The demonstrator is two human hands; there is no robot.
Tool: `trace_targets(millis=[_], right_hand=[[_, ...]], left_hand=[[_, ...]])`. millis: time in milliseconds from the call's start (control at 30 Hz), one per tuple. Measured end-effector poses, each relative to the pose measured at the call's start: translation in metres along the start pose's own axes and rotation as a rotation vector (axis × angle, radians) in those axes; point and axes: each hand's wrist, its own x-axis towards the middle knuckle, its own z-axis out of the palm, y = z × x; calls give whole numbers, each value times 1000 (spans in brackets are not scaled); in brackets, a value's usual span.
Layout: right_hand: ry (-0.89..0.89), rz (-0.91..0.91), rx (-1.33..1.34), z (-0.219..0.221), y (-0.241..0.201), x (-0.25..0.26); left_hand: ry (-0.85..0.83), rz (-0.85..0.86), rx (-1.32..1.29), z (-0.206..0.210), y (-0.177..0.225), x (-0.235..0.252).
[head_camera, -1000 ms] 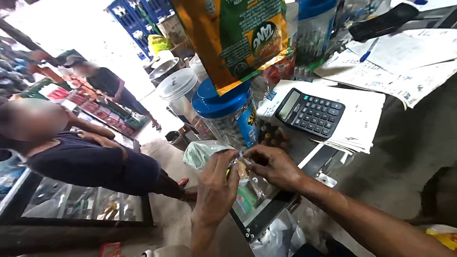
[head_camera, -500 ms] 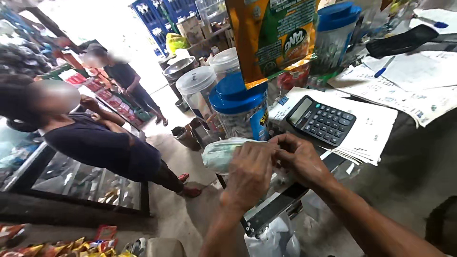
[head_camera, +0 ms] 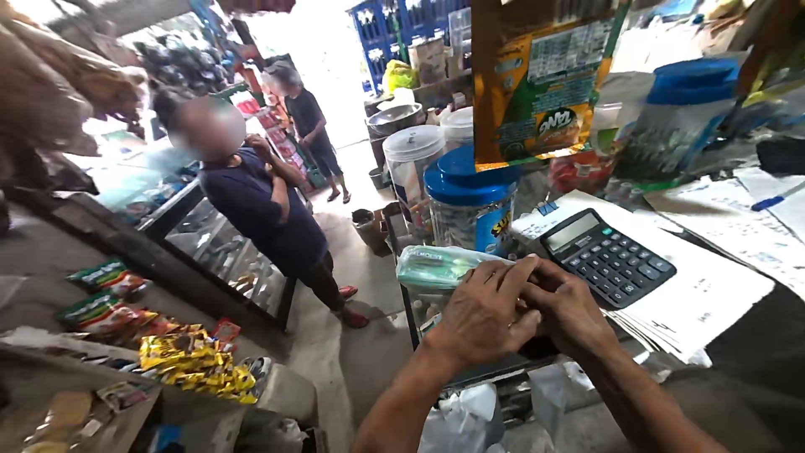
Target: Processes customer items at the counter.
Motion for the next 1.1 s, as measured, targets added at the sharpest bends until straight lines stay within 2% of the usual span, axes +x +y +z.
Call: trace_targets(millis=[133,200,300,367,467,567,733,933,1100], right_hand=[[60,26,-7,6,0,4],[78,19,-17,7,3,4],[66,30,-16,7,4,1],[73,32,-2,4,4,-2],[47,-20,-22,-1,4,-9],[-12,-125,-65,-5,9,-17],[-98,-192,-129,-6,14,-15],[-158,-254,-220,-16,15,-23],[-170,-430,-389,-28,21,-31]], left_hand=[[-6,-24,-33,1,0,-2],[-13,0,58,2,2,-5],[87,41,246,-7,8,-20],[143,-19,336,-20,10,-36],[61,-106,429,-32,-15,-57],[-8,-125,369,-24,-49,-65],[-26,-60,280,-19,-71,-63],[15,-17,352,-23,-70,-64],[44,-11,350,-26,-67,-70]])
